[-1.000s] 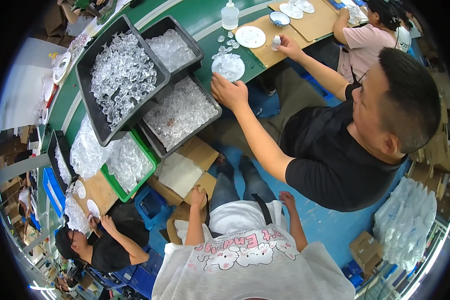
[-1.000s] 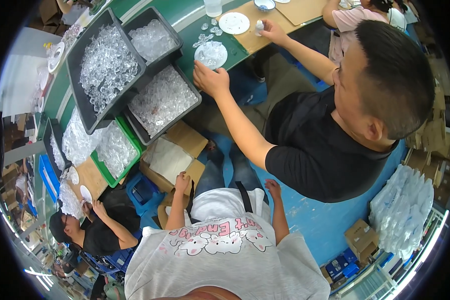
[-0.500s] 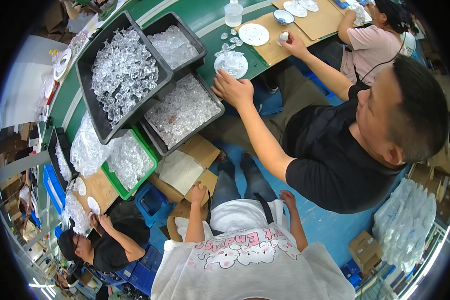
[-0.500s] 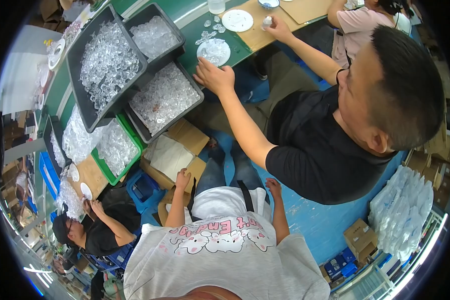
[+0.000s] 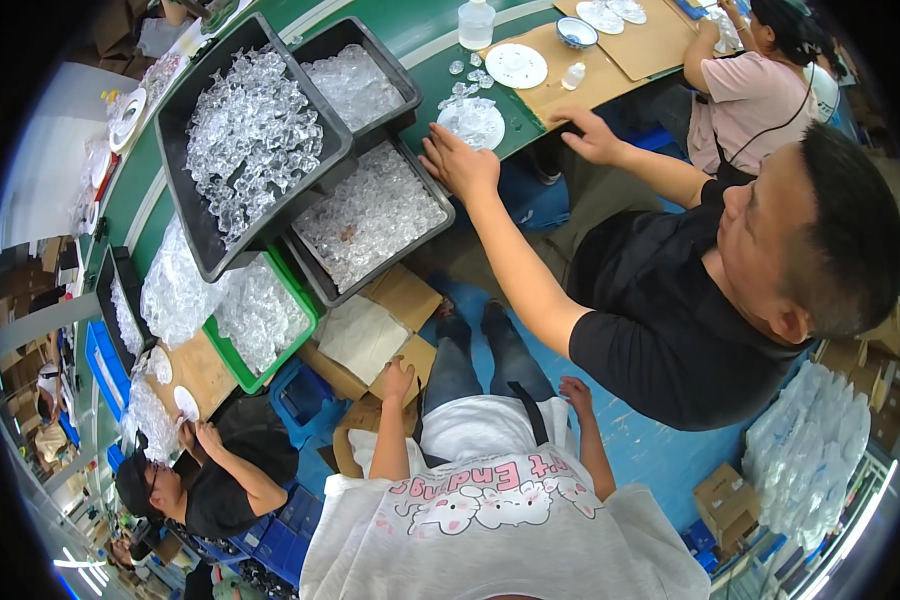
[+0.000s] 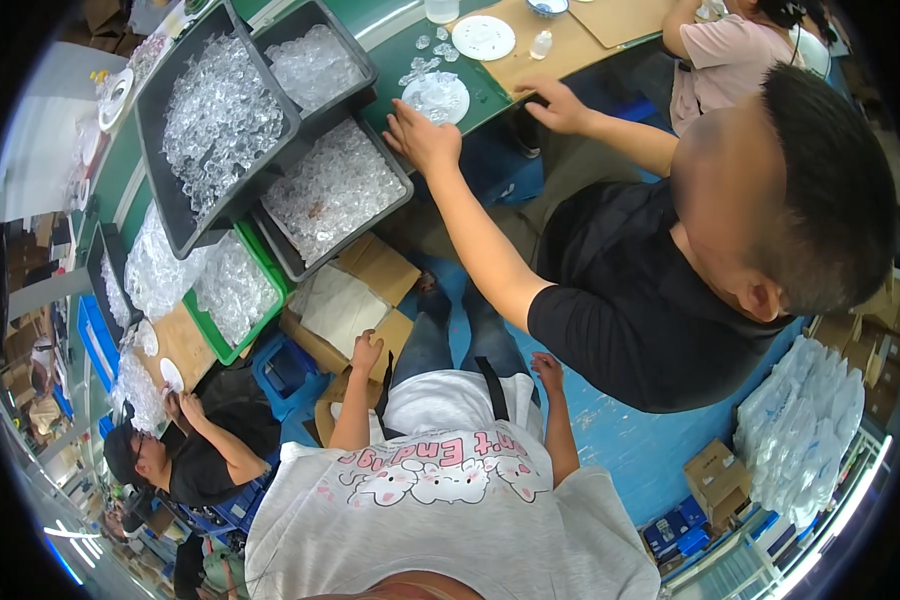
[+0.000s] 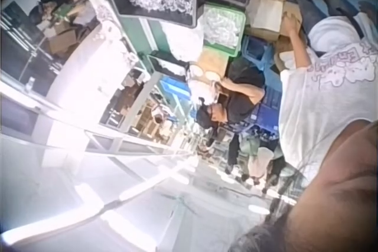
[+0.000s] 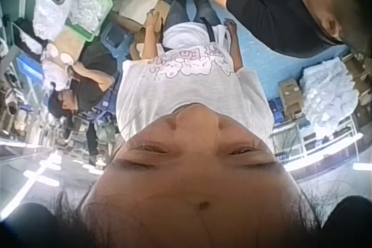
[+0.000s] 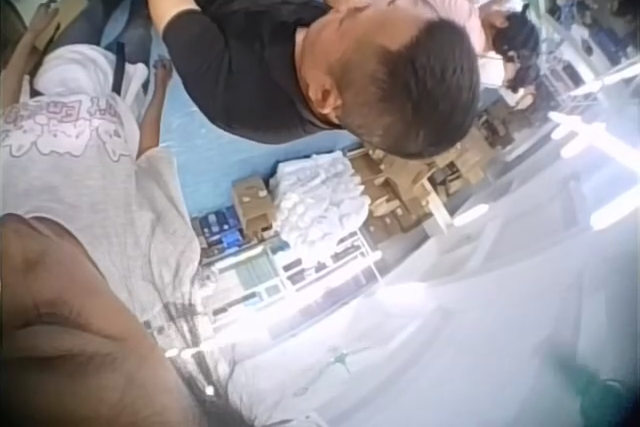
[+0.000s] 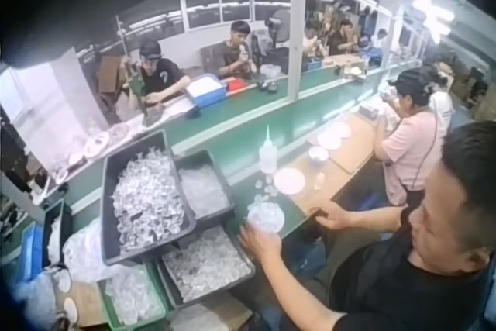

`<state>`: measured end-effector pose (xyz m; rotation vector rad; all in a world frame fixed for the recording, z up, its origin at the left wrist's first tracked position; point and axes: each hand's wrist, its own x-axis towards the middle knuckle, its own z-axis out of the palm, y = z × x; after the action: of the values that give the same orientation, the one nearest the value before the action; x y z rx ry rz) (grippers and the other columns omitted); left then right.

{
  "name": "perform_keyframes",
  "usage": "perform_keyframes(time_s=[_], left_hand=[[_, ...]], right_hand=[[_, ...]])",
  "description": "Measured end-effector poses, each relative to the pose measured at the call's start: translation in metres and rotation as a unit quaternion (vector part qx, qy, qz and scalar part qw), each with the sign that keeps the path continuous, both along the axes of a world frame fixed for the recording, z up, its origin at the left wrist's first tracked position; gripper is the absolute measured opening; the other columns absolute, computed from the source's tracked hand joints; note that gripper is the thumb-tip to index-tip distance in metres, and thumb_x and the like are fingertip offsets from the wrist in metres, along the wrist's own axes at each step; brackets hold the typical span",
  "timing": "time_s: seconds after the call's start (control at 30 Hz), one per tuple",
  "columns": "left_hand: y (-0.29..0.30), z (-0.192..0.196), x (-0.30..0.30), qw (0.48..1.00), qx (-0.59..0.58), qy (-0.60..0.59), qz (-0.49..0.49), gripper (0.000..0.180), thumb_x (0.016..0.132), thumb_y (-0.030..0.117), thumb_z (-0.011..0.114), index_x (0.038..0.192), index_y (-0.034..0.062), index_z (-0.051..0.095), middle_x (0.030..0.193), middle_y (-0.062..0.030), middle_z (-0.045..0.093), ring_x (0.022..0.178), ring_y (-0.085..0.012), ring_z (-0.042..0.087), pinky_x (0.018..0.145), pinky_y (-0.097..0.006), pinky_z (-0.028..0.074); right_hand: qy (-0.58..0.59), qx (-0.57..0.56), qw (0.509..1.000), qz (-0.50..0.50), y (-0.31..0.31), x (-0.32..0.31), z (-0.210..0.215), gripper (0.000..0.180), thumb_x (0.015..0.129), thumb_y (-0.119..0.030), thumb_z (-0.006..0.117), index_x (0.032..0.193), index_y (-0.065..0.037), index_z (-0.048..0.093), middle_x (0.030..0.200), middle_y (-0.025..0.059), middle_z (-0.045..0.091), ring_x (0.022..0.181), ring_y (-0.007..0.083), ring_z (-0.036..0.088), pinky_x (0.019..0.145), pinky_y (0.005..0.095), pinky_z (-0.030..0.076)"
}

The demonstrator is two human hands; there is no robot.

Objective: Assembling lighting components by handling LED boards and decorative crystal pieces on an assembly line.

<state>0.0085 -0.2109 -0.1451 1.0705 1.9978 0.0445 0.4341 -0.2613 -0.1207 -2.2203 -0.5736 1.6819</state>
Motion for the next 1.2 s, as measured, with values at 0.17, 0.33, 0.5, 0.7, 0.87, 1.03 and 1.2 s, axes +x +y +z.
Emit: perform_keyframes(time_s=[0.17,0.33,0.5,0.7,0.87,1.03,1.2], left_hand=[[0.0009,0.0002,-0.0001,1.000,0.001,-0.001,0.000,0.044,0.074,0.026,0.058,0.113,0.0071,0.049,0.104,-0.0244,0.051,0.098,-0.0373,0.051,0.083,-0.041,0.042],[0.0021,-0.0016,0.0008,1.000,0.019,-0.003,0.010,0.042,0.072,0.022,0.058,0.110,0.0059,0.051,0.106,-0.0237,0.051,0.096,-0.0386,0.051,0.083,-0.042,0.043],[0.0005,-0.0041,-0.0004,1.000,0.013,0.001,0.010,0.041,0.072,0.023,0.058,0.109,0.0068,0.052,0.106,-0.0228,0.051,0.097,-0.0382,0.051,0.083,-0.042,0.043],[-0.0013,-0.0069,-0.0030,1.000,0.006,0.003,0.004,0.042,0.072,0.024,0.058,0.110,0.0076,0.051,0.108,-0.0218,0.050,0.097,-0.0380,0.051,0.083,-0.042,0.043],[0.0010,-0.0025,-0.0010,1.000,0.002,0.001,0.010,0.041,0.073,0.024,0.058,0.110,0.0074,0.051,0.109,-0.0216,0.049,0.097,-0.0378,0.051,0.083,-0.042,0.043],[0.0003,-0.0003,-0.0011,1.000,0.010,0.000,-0.002,0.043,0.074,0.024,0.058,0.112,0.0062,0.049,0.103,-0.0252,0.051,0.095,-0.0386,0.051,0.082,-0.040,0.043],[-0.0012,-0.0011,-0.0002,1.000,0.007,0.003,0.001,0.042,0.073,0.024,0.058,0.111,0.0073,0.050,0.105,-0.0234,0.050,0.096,-0.0380,0.051,0.083,-0.041,0.043]], right_hand=[[-0.001,0.000,1.000,0.003,-0.0002,0.0005,-0.0018,0.027,0.080,-0.027,0.053,0.102,-0.014,0.060,0.089,0.0028,0.063,0.078,0.0131,0.059,0.065,0.0276,0.044],[-0.005,0.000,1.000,0.002,-0.0029,-0.0002,-0.0032,0.027,0.079,-0.027,0.053,0.102,-0.014,0.060,0.090,0.0030,0.063,0.078,0.0129,0.059,0.065,0.0268,0.044],[0.008,0.006,1.000,-0.007,-0.0060,0.0006,-0.0045,0.027,0.079,-0.026,0.053,0.102,-0.013,0.060,0.090,0.0042,0.063,0.078,0.0134,0.059,0.065,0.0271,0.044],[0.012,0.009,1.000,-0.007,-0.0051,-0.0018,-0.0037,0.027,0.080,-0.026,0.053,0.102,-0.012,0.060,0.090,0.0044,0.063,0.079,0.0137,0.059,0.066,0.0271,0.045],[0.007,0.006,1.000,-0.009,-0.0080,-0.0031,-0.0071,0.026,0.081,-0.025,0.052,0.103,-0.012,0.060,0.091,0.0046,0.062,0.079,0.0139,0.059,0.066,0.0270,0.045],[0.007,-0.004,1.000,-0.013,-0.0072,-0.0034,-0.0049,0.025,0.082,-0.024,0.052,0.103,-0.013,0.060,0.092,0.0046,0.062,0.080,0.0140,0.059,0.067,0.0272,0.045],[0.000,-0.005,1.000,-0.010,-0.0046,-0.0053,-0.0009,0.025,0.082,-0.024,0.051,0.103,-0.013,0.060,0.092,0.0045,0.062,0.080,0.0139,0.059,0.068,0.0275,0.045]])
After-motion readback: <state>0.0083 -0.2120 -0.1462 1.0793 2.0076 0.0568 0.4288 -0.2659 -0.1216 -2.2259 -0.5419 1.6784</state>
